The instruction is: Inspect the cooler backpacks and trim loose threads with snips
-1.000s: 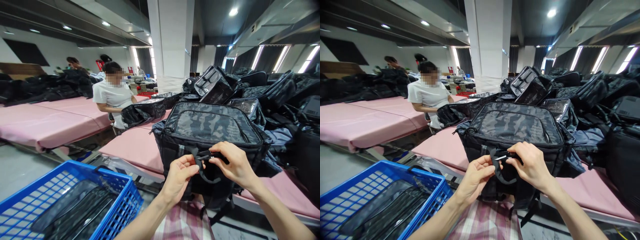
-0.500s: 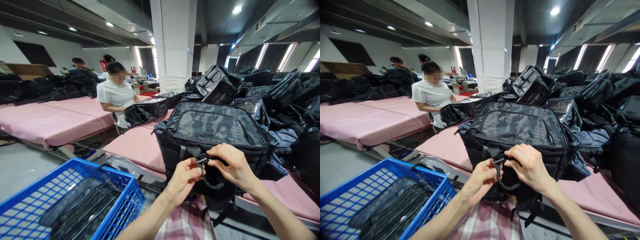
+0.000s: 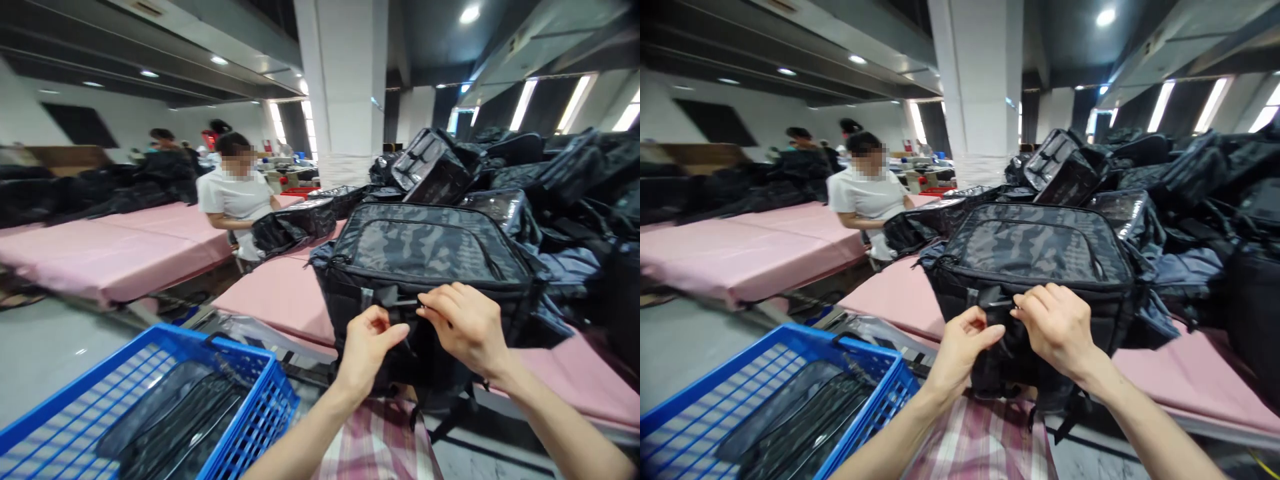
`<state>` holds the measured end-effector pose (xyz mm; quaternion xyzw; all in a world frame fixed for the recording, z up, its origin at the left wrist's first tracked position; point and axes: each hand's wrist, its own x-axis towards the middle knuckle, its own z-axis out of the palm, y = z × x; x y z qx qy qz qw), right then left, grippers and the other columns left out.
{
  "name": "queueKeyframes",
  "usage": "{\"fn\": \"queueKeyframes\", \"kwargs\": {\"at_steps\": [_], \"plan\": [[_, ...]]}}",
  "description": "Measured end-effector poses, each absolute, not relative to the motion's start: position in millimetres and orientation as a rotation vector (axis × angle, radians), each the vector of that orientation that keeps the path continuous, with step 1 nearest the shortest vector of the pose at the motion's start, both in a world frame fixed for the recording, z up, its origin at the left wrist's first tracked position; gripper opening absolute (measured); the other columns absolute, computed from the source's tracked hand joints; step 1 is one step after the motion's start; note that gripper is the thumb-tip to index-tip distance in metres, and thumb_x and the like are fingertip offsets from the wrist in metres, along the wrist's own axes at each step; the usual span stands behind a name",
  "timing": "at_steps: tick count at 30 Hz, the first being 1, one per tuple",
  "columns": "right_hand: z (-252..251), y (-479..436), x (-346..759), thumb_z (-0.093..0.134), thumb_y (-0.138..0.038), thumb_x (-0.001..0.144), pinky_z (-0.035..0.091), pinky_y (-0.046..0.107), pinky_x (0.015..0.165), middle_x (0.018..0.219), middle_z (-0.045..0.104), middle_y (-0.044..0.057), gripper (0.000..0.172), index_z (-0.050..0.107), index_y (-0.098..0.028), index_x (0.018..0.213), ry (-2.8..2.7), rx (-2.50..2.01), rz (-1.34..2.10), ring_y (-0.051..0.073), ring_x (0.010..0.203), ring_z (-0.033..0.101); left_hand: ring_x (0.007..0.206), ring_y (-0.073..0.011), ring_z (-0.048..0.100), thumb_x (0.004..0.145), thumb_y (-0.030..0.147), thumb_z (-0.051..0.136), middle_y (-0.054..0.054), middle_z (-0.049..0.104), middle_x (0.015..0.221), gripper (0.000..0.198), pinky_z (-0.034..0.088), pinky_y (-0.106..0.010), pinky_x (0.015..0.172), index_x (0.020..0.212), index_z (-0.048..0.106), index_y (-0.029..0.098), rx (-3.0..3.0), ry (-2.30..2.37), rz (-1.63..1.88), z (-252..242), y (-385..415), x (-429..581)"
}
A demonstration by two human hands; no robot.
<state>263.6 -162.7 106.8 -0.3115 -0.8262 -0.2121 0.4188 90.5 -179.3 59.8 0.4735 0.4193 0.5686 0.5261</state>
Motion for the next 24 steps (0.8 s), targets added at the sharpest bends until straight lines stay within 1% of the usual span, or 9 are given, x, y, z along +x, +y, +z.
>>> {"fn": "queueKeyframes", "kwargs": {"at_steps": [3, 5, 6, 8, 10, 12, 15, 20, 24], "plan": [[103.6, -166.0, 286.0, 0.057, -0.023, 0.081, 0.041, 0.024, 0.058, 0.076, 0.064, 0.001, 0.007, 0.061, -0.020, 0.086, -1.781, -0.936, -0.176, 0.012, 0.065, 0.056, 0.075, -0.0133, 0.055, 0.069, 0.024, 0.068, -0.002, 0.057, 0.083, 0.027, 0.044, -0.025, 0.066, 0.092, 0.055, 0.017, 1.434, 1.259, 1.750, 47.2, -187.2, 79.9], [99.9, -167.9, 300.4, 0.059, -0.026, 0.079, 0.042, 0.023, 0.057, 0.077, 0.064, -0.001, 0.010, 0.062, -0.021, 0.087, -1.566, -1.051, -0.050, 0.012, 0.065, 0.056, 0.092, -0.0178, 0.055, 0.070, 0.020, 0.069, -0.004, 0.057, 0.096, 0.039, 0.044, -0.031, 0.079, 0.105, 0.052, 0.021, 1.819, 1.306, 2.096, 41.1, -193.7, 81.3], [97.8, -168.4, 306.0, 0.060, -0.027, 0.078, 0.042, 0.023, 0.057, 0.076, 0.063, -0.001, 0.011, 0.062, -0.021, 0.087, -1.492, -1.095, -0.003, 0.012, 0.065, 0.056, 0.098, -0.0200, 0.054, 0.070, 0.019, 0.069, -0.005, 0.058, 0.098, 0.041, 0.043, -0.034, 0.084, 0.107, 0.052, 0.021, 2.095, 1.269, 2.137, 39.5, -196.8, 86.2], [93.4, -169.1, 314.2, 0.061, -0.028, 0.076, 0.043, 0.024, 0.059, 0.075, 0.063, -0.001, 0.012, 0.063, -0.021, 0.086, -1.398, -1.131, 0.086, 0.013, 0.067, 0.057, 0.099, -0.0235, 0.055, 0.073, 0.019, 0.067, -0.007, 0.062, 0.096, 0.035, 0.041, -0.039, 0.087, 0.105, 0.055, 0.019, 2.616, 1.151, 1.888, 39.5, -201.1, 103.2], [88.7, -171.3, 319.7, 0.061, -0.029, 0.075, 0.044, 0.025, 0.062, 0.078, 0.064, 0.000, 0.014, 0.063, -0.020, 0.086, -1.329, -1.135, 0.149, 0.014, 0.070, 0.057, 0.090, -0.0228, 0.059, 0.078, 0.017, 0.059, -0.008, 0.065, 0.091, 0.023, 0.043, -0.038, 0.081, 0.102, 0.058, 0.016, 2.794, 1.126, 1.551, 43.0, -200.2, 122.5], [82.3, -176.9, 324.6, 0.061, -0.030, 0.075, 0.045, 0.026, 0.064, 0.080, 0.064, 0.000, 0.016, 0.062, -0.020, 0.087, -1.272, -1.151, 0.156, 0.014, 0.072, 0.058, 0.076, -0.0178, 0.061, 0.083, 0.014, 0.049, -0.006, 0.066, 0.083, 0.015, 0.046, -0.031, 0.071, 0.093, 0.061, 0.016, 2.633, 1.119, 1.327, 49.1, -194.3, 135.2], [66.6, -190.5, 329.9, 0.061, -0.031, 0.075, 0.046, 0.026, 0.061, 0.078, 0.064, 0.001, 0.016, 0.063, -0.020, 0.086, -1.222, -1.205, 0.098, 0.014, 0.069, 0.058, 0.066, -0.0123, 0.060, 0.086, 0.017, 0.044, -0.002, 0.066, 0.078, 0.019, 0.045, -0.022, 0.062, 0.088, 0.062, 0.019, 2.188, 1.064, 1.115, 58.7, -183.9, 135.8], [30.9, -202.7, 327.0, 0.060, -0.029, 0.078, 0.047, 0.025, 0.057, 0.076, 0.063, 0.001, 0.014, 0.061, -0.019, 0.088, -1.254, -1.233, 0.057, 0.014, 0.065, 0.058, 0.075, -0.0167, 0.059, 0.073, 0.025, 0.062, -0.001, 0.066, 0.082, 0.012, 0.042, -0.024, 0.068, 0.084, 0.065, 0.022, 2.112, 1.058, 0.978, 60.1, -177.4, 123.4], [13.0, -203.2, 319.3, 0.058, -0.025, 0.080, 0.048, 0.026, 0.060, 0.079, 0.061, 0.002, 0.013, 0.060, -0.019, 0.092, -1.352, -1.212, 0.014, 0.014, 0.069, 0.058, 0.067, -0.0156, 0.056, 0.070, 0.020, 0.061, -0.003, 0.066, 0.075, 0.011, 0.039, -0.024, 0.063, 0.078, 0.068, 0.020, 1.937, 1.055, 0.919, 63.6, -171.0, 122.7]]}}
